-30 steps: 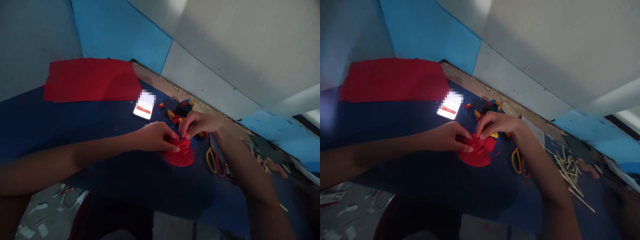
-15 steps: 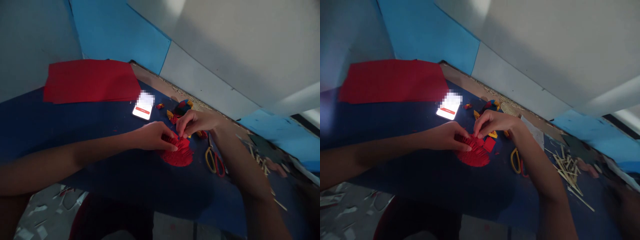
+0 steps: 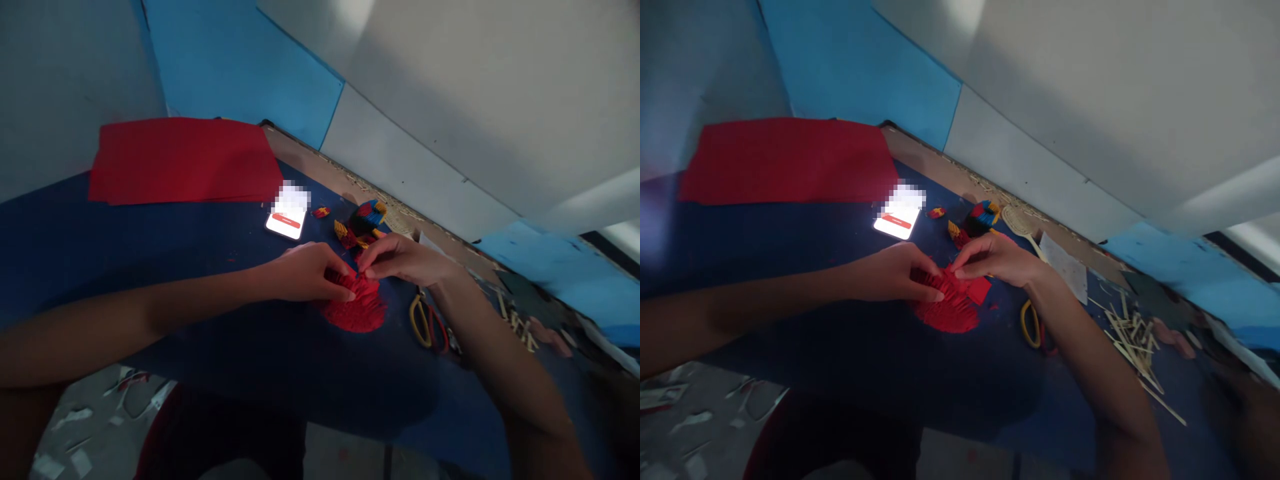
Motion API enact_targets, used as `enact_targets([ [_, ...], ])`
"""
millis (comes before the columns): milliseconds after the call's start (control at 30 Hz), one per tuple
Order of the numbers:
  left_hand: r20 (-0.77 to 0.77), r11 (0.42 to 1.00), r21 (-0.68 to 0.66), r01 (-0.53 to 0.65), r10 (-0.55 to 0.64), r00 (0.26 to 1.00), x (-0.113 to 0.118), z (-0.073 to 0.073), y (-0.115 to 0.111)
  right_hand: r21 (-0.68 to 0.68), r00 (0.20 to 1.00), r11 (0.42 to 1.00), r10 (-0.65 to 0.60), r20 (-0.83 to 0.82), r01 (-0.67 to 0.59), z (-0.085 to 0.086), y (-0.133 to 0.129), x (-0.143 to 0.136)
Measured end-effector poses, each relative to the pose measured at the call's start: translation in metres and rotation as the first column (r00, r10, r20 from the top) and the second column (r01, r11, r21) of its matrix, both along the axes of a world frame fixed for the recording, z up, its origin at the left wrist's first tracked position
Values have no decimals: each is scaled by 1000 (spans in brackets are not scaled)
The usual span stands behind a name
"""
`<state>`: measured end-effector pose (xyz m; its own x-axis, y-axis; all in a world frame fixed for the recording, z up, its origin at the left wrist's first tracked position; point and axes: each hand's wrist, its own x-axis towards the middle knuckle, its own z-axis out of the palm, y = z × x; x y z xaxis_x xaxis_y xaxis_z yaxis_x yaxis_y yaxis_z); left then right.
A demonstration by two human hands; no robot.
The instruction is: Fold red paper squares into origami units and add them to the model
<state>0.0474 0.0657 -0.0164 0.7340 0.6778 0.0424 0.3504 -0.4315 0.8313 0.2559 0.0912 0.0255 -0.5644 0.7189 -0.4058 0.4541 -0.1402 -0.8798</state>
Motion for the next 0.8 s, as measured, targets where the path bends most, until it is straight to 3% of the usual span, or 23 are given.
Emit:
enact_targets([
  [133,-32,999,32,-28,29,999,-1,3,1,-130,990,982,-139,-33,134,-2,-3,-4],
  [367,-40,999,40,-31,32,999,-1,5,1,-22,984,984,-180,-1,179,2,-7,-9],
  [600,-30,997,73,-5,7,1000,-1,4,0,137,986,990,-1,165,-22,19,-6,-15],
  [800,-32,999,46,-1,3,999,-2,9,-1,128,949,974,146,278,-187,33,0,-22],
])
